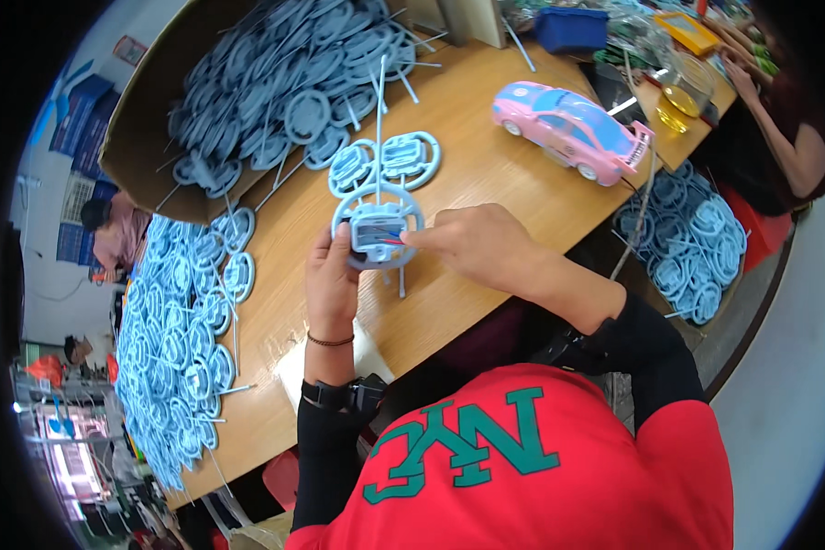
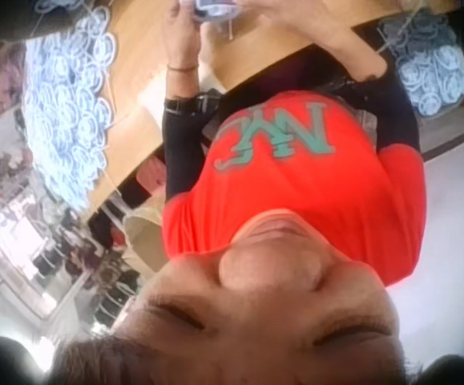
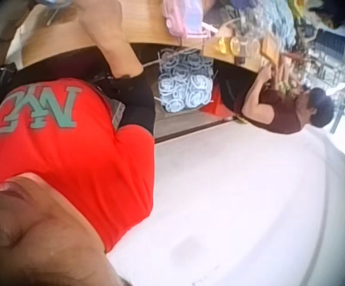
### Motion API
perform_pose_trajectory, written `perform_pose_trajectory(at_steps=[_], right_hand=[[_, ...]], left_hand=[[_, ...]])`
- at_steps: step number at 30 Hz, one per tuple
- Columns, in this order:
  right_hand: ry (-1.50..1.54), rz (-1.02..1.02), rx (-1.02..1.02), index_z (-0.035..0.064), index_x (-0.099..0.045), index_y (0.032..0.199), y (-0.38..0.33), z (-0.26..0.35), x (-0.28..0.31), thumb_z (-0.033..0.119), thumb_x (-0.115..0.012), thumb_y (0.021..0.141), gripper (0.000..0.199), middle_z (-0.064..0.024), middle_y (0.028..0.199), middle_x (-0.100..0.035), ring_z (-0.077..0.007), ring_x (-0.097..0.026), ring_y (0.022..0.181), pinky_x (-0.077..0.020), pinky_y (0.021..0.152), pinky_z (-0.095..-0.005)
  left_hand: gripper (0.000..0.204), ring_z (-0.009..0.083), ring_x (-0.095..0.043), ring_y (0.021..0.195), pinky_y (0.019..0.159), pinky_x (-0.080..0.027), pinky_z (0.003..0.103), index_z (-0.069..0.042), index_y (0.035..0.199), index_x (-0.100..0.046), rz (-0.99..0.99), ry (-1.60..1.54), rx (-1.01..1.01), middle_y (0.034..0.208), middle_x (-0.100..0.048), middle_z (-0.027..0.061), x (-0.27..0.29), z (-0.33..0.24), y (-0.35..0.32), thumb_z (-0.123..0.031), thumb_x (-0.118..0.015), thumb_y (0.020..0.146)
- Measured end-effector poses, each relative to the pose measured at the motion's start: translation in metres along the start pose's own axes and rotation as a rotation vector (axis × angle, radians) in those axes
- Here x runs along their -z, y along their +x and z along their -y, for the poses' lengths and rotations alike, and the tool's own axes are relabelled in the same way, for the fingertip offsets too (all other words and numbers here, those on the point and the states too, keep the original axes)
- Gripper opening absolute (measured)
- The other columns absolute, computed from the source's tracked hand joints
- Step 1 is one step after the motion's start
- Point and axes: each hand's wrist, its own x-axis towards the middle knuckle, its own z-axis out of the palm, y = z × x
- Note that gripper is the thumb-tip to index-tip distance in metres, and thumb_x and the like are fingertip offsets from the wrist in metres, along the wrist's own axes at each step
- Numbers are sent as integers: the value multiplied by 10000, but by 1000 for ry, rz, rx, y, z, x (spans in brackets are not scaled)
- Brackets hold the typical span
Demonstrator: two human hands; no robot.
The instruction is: Assembling and inspecting plastic toy steering wheel components at a manufacturing workstation.
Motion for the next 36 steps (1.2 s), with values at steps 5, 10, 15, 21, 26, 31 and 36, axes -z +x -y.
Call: perform_pose_trajectory(at_steps=[5,10,15,21,26,31,36], right_hand=[[16,17,73,231,-683,1122,11,1,-7,117,-628,833,316,-66,777,-631,-263,-638,688,-511,588,-371],[19,-13,75,233,-686,1114,16,2,-9,114,-626,830,314,-61,812,-656,-261,-655,721,-521,595,-367],[30,-21,87,222,-700,1066,17,5,-6,179,-599,857,236,-65,808,-666,-283,-664,729,-523,604,-408],[132,-5,46,206,-699,1069,12,2,-1,178,-637,837,242,-76,849,-675,-300,-662,772,-519,627,-420],[105,-3,55,208,-695,1082,10,2,-4,187,-622,854,240,-76,839,-670,-304,-657,767,-514,625,-420],[124,4,52,236,-692,1098,9,4,-5,183,-607,863,256,-66,822,-664,-296,-657,751,-511,618,-415],[219,-69,52,254,-706,1087,12,2,-18,193,-614,861,251,-54,783,-663,-285,-656,731,-510,614,-407]], left_hand=[[270,120,-637,863,734,-534,268,2,1158,-589,21,-55,58,989,-660,49,4,-4,-2,-205,-540,991],[269,130,-646,870,759,-547,280,-9,1172,-577,-8,-126,62,1005,-662,56,1,8,3,-206,-528,996],[274,153,-656,917,781,-552,295,-17,1170,-575,47,-122,89,1054,-662,71,10,8,3,-224,-513,1002],[370,195,-647,1009,838,-556,336,-26,1217,-538,118,-95,129,1137,-643,100,5,6,-2,-326,-480,1008],[444,207,-629,1057,860,-549,362,-46,1277,-495,173,-164,247,1204,-614,109,3,5,-3,-398,-422,1017],[429,199,-630,1053,873,-540,357,-45,1262,-505,230,-260,257,1185,-626,102,0,-1,-7,-388,-401,1025],[426,204,-641,1036,897,-531,372,-42,1223,-539,205,-129,232,1128,-652,103,5,-5,-3,-393,-401,1025]])
